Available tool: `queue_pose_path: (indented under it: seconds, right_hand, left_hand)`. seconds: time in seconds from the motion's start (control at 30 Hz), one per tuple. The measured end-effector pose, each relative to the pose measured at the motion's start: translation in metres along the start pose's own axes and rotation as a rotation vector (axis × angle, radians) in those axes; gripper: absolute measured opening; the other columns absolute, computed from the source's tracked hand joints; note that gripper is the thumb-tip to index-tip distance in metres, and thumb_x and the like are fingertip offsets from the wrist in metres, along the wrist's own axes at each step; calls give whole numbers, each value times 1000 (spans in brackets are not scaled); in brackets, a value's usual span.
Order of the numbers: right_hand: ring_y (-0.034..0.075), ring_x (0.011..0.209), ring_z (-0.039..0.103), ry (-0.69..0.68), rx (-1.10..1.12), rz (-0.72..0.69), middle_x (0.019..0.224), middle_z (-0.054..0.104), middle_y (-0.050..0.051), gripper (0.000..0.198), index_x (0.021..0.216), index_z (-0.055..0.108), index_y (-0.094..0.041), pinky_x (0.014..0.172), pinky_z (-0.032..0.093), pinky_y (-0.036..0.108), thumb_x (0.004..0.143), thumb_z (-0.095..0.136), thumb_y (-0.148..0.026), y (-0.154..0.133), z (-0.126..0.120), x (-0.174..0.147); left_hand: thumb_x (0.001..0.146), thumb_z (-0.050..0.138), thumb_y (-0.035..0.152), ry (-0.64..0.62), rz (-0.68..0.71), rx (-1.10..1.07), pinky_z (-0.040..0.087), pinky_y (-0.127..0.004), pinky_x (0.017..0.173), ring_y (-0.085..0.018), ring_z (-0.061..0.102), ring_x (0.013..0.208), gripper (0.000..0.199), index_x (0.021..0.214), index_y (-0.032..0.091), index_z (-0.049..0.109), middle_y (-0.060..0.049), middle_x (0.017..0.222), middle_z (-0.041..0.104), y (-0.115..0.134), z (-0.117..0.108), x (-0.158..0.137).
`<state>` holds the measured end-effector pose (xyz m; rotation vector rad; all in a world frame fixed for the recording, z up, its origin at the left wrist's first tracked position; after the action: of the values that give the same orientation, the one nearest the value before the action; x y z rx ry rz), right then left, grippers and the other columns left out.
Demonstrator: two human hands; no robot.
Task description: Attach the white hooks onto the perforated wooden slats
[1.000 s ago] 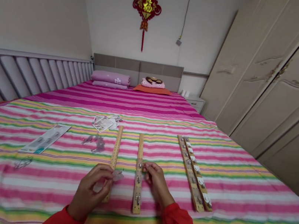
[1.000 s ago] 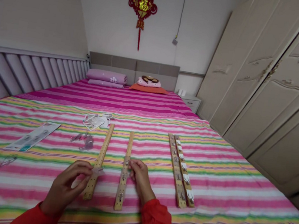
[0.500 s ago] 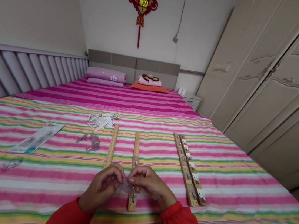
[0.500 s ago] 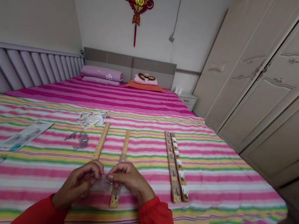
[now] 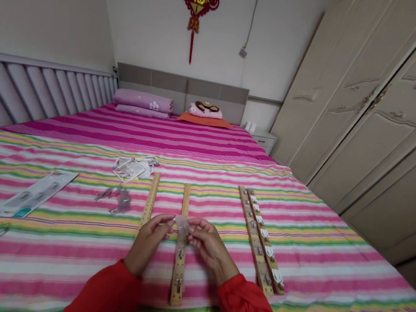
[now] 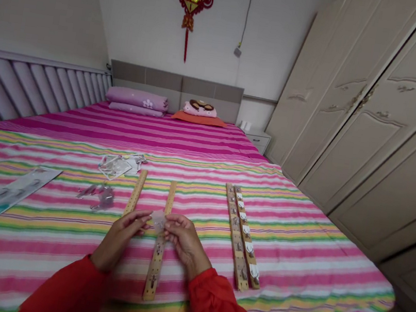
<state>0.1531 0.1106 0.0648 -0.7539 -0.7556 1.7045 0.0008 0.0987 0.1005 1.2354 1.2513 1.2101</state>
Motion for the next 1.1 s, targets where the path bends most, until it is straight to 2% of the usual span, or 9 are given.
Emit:
queue_pose_path:
  seconds: [0.1, 0.2, 0.5, 0.87, 1.1]
  right_hand:
    - [8, 48, 57, 127, -1, -37, 58, 65, -1, 28, 75, 68, -13, 48, 47, 18, 50, 83, -18, 3, -15, 18]
    - [9, 46, 57, 195, -29, -44, 55, 65, 0, 27, 72, 67, -13, 46, 47, 19, 49, 81, -18, 8, -24, 32]
    - [10, 42, 53, 313, -206, -162, 47, 62, 0, 17, 60, 65, -14, 41, 39, 20, 48, 75, -21, 6, -42, 66]
    - [9, 39, 44, 373, -277, -174, 42, 55, -4, 11, 57, 63, -15, 38, 29, 20, 52, 70, -22, 22, -58, 82]
    - [10, 40, 45, 388, -308, -168, 40, 53, -4, 8, 53, 61, -17, 40, 31, 22, 52, 68, -21, 24, -61, 84]
  left_hand:
    - [57, 71, 51, -23, -28, -58, 49, -29, 68, -19, 64, 77, 48, 88, 16, 67, -6, 82, 70, -11, 12, 20]
    - [48, 74, 53, 22, -49, -94, 48, -28, 64, -17, 62, 69, 50, 79, 15, 65, -4, 74, 68, -19, 16, 42]
    - [46, 73, 39, 75, -87, -91, 40, -24, 51, -10, 51, 49, 32, 64, 15, 62, 3, 52, 58, -45, 21, 93]
    - [51, 65, 24, 103, -150, -10, 39, -23, 49, -11, 50, 45, 11, 56, 17, 59, 5, 44, 54, -80, 23, 117]
    - [53, 64, 22, 116, -167, 53, 38, -23, 47, -11, 50, 45, 7, 55, 17, 60, 4, 44, 54, -90, 21, 121]
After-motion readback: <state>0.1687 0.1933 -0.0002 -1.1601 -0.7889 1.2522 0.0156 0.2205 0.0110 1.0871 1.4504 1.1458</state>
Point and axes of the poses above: each hand's wrist, its own x-axis towards the middle knuckle, its own z-axis out of the palm, y = z × x, the point moved 8 cm from there along x, towards the middle knuckle
